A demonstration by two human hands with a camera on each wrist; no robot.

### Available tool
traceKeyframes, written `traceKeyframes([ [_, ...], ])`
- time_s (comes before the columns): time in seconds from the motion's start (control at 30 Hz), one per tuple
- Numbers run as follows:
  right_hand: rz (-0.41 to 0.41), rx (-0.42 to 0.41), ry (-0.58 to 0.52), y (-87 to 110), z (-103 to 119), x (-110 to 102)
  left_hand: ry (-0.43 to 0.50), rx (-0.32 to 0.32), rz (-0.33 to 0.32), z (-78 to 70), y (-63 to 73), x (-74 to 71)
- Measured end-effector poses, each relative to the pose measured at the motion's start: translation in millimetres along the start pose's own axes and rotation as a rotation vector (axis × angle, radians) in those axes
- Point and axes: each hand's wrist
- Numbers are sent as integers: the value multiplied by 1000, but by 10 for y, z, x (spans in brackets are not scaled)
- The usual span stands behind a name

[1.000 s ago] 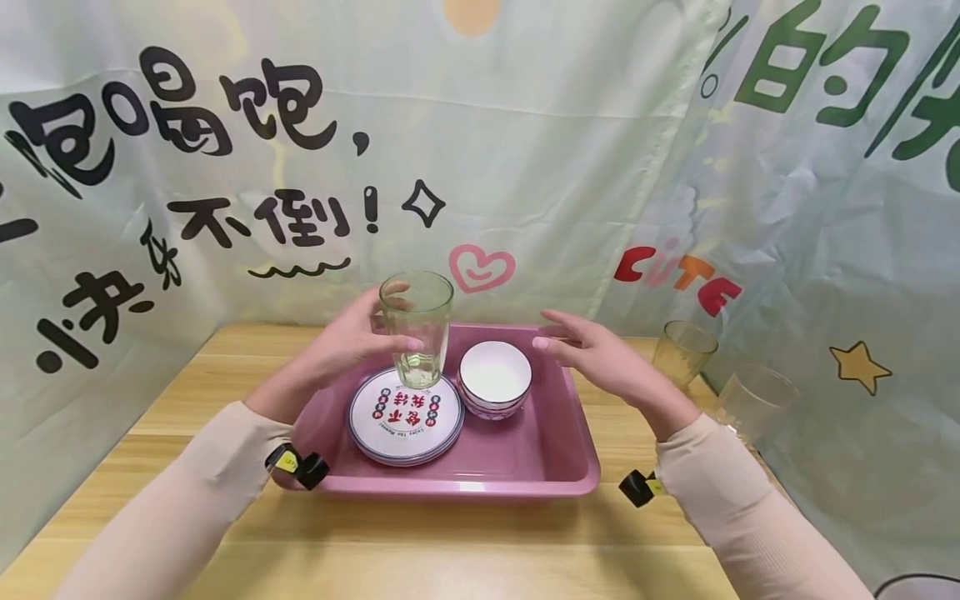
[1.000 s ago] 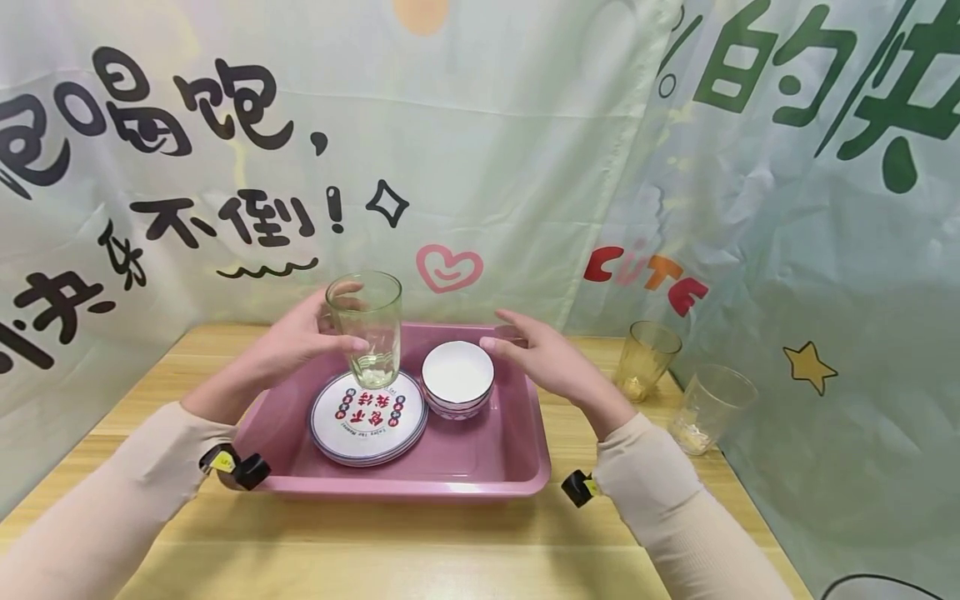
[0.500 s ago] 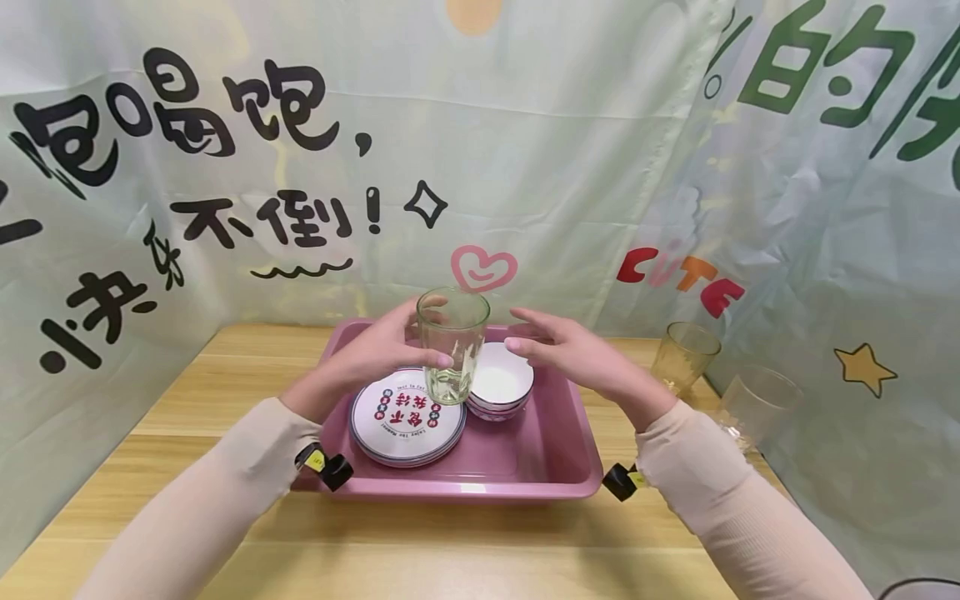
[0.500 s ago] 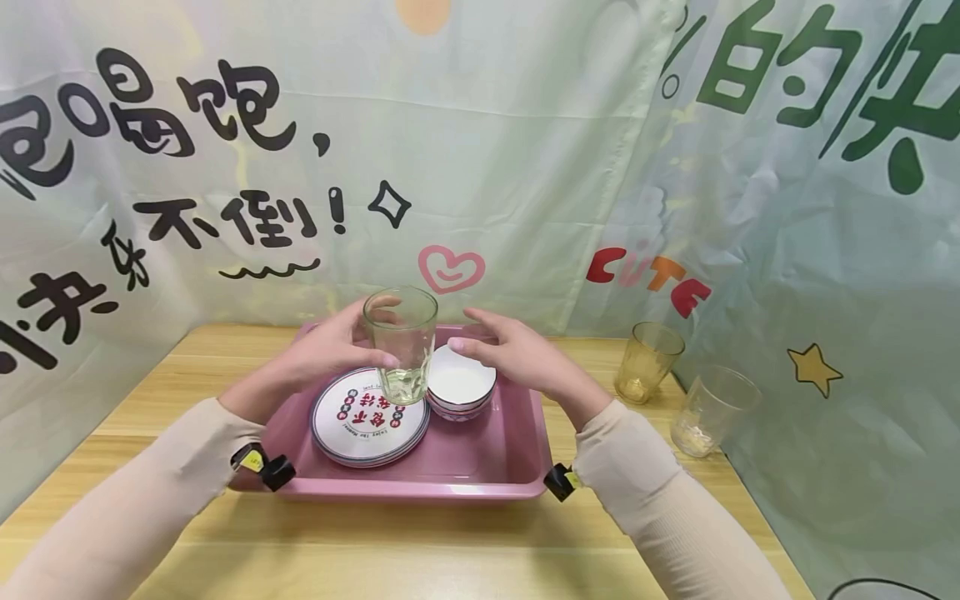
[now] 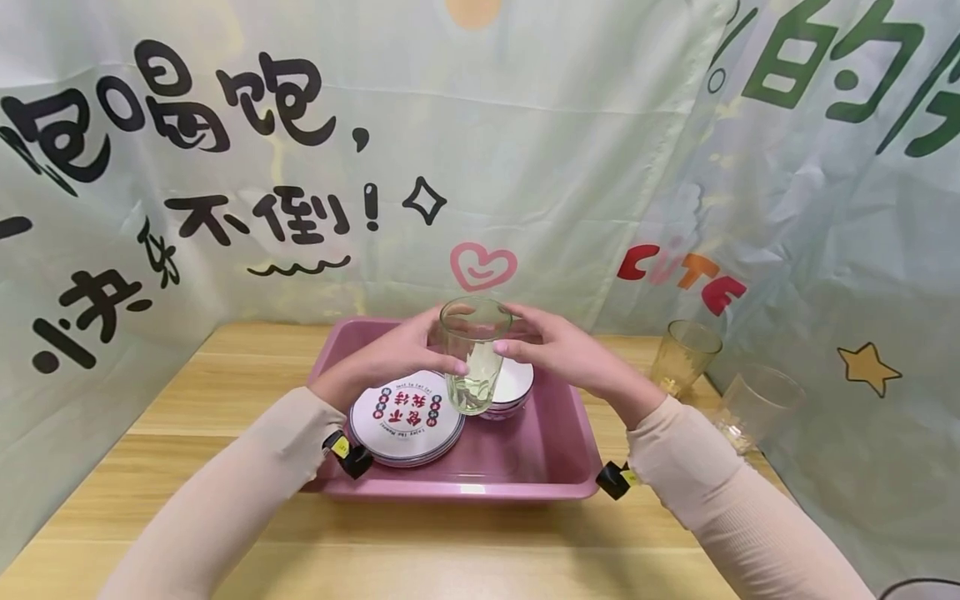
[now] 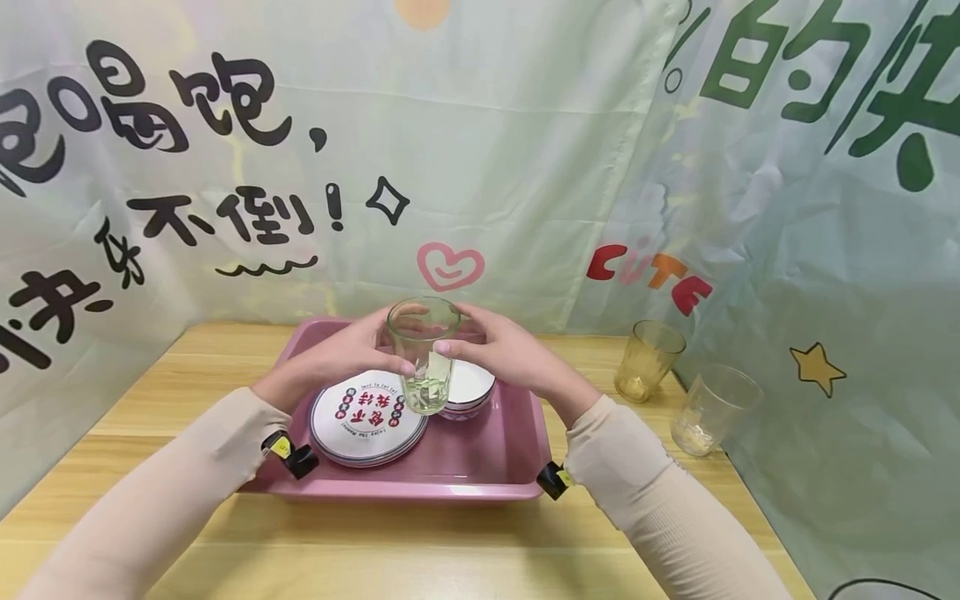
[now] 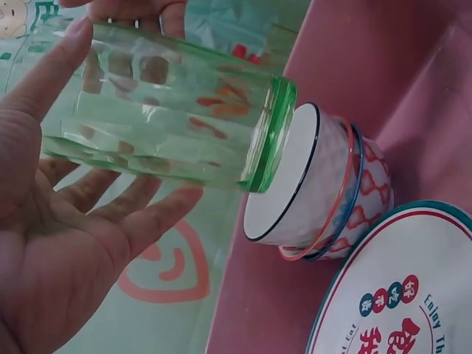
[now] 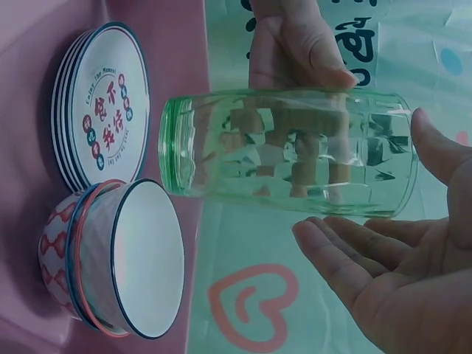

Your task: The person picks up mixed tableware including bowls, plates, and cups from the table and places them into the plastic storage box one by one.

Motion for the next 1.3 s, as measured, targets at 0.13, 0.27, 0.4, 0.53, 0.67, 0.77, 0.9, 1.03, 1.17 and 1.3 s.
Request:
traceKeyframes([
  [0.13,-13,1,-1,-13,-24,12,21,15,30,48,-36,10],
  [0.27,-1,-22,-5,-19,-69,25,12,-3,44,86,-55,26],
  [0.4,-11,-47,5,-10,-97,34,10,14,61,110,-72,34],
  [0.53,-32,-50,10,29,-132,51,9,52,89,118,-86,46],
  [0.67,-39,-45,-2,65,-193,60,12,101,120,155,-113,75],
  [0.77,-12,-69,-26,74,-245,71,-22,103,126,191,-113,98],
  [0.9,29,-83,-62,74,-314,94,-93,58,126,235,-98,121],
  [1.03,30,-65,-44,86,-367,102,-151,27,134,256,-95,152],
  [1.17,39,-45,-33,91,-393,106,-172,7,143,269,-90,173],
  [1.3,52,-15,-18,91,-422,115,-244,-10,151,283,-84,189],
])
Point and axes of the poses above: each hand's wrist, its own y-axis away from the middle knuckle, its own x-axis out of the palm, z = x × y, and after that the axes turned 14 degrees about -y, right-handed
